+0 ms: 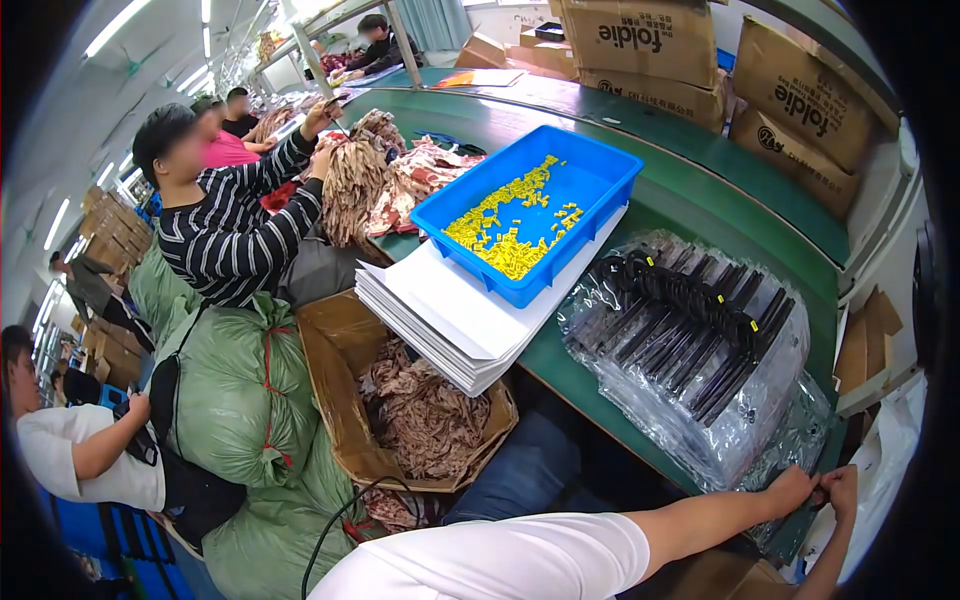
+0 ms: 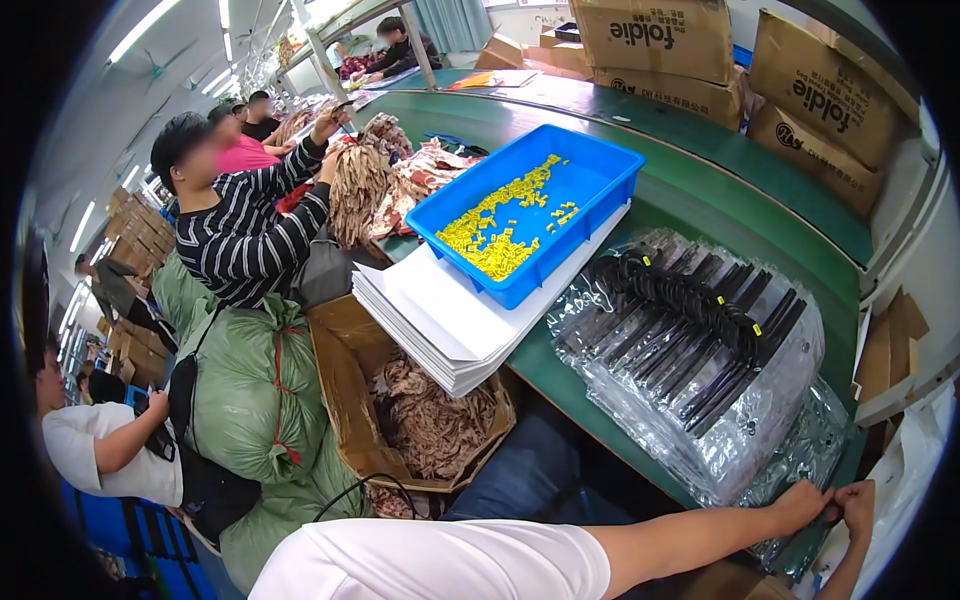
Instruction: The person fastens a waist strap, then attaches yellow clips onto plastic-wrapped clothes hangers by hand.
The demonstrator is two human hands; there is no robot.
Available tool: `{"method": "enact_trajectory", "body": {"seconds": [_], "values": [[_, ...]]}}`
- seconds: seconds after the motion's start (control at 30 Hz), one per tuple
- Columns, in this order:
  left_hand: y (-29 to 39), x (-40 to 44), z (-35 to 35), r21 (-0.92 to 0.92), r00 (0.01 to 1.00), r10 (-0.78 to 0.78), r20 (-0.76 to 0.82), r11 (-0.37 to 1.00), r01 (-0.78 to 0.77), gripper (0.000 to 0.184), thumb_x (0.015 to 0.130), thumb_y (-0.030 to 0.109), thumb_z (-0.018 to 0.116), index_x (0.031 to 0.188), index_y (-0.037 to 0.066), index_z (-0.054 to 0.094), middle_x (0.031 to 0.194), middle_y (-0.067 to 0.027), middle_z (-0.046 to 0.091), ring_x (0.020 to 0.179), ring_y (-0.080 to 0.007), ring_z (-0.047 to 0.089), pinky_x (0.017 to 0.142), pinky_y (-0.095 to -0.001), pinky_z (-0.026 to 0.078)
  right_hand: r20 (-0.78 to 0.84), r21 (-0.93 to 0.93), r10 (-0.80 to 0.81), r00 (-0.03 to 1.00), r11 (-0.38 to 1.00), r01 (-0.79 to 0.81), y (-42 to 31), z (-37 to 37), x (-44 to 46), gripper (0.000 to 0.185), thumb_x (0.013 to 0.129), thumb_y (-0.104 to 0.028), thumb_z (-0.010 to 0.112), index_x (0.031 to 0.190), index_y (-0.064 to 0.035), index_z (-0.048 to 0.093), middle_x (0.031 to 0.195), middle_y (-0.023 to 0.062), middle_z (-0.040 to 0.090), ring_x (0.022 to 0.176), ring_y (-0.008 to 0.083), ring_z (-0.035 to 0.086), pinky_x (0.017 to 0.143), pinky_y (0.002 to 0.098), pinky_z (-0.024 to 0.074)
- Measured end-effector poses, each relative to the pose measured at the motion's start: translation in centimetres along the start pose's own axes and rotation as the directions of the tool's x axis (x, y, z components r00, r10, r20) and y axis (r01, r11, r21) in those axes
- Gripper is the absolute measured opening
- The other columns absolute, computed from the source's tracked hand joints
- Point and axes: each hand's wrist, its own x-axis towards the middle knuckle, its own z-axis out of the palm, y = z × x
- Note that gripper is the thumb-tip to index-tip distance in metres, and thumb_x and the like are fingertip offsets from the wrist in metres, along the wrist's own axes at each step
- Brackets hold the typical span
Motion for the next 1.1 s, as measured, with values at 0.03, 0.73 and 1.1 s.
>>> {"method": "enact_trajectory", "body": {"seconds": [0.03, 0.73, 1.1], "values": [[0.2, -0.1, -0.3, -0.011, 1.0, 0.003, 0.005, 1.0, -0.003, 0.022, 0.086, 0.015, 0.053, 0.103, 0.002, 0.053, 0.068, -0.0089, 0.06, 0.056, -0.0232, 0.056, 0.058, -0.0341, 0.041, 0.012, -0.009, -0.002, 1.0, 1.0, 0.002, 0.4, -0.2, -0.2, 0.013, 0.071, 0.007, 0.053, 0.059, 0.0046, 0.058, 0.051, 0.009, 0.053, 0.037, 0.0182, 0.049, 0.037, 0.0276, 0.0428], [-0.9, -0.3, -2.9, -0.015, 0.989, 0.104, 0.107, 0.995, -0.103, 0.017, 0.089, 0.017, 0.051, 0.104, 0.008, 0.05, 0.066, -0.0098, 0.065, 0.055, -0.0277, 0.064, 0.049, -0.0389, 0.046, 0.025, -0.637, -0.153, 0.988, 0.759, 0.133, -2.3, 1.2, -2.2, 0.016, 0.06, -0.009, 0.072, 0.074, -0.0036, 0.071, 0.064, 0.0114, 0.065, 0.057, 0.0281, 0.058, 0.059, 0.0363, 0.0482], [-1.4, -0.4, -3.6, 0.026, 0.989, 0.11, 0.094, 0.993, -0.113, 0.013, 0.085, 0.013, 0.054, 0.096, 0.007, 0.053, 0.068, -0.0087, 0.067, 0.057, -0.0249, 0.066, 0.051, -0.0346, 0.049, -0.012, -0.918, -0.205, 0.979, 0.39, 0.071, -4.2, 3.2, -3.3, 0.014, 0.066, -0.016, 0.068, 0.078, -0.0095, 0.071, 0.074, 0.0164, 0.067, 0.069, 0.039, 0.061, 0.061, 0.0442, 0.0477]]}}
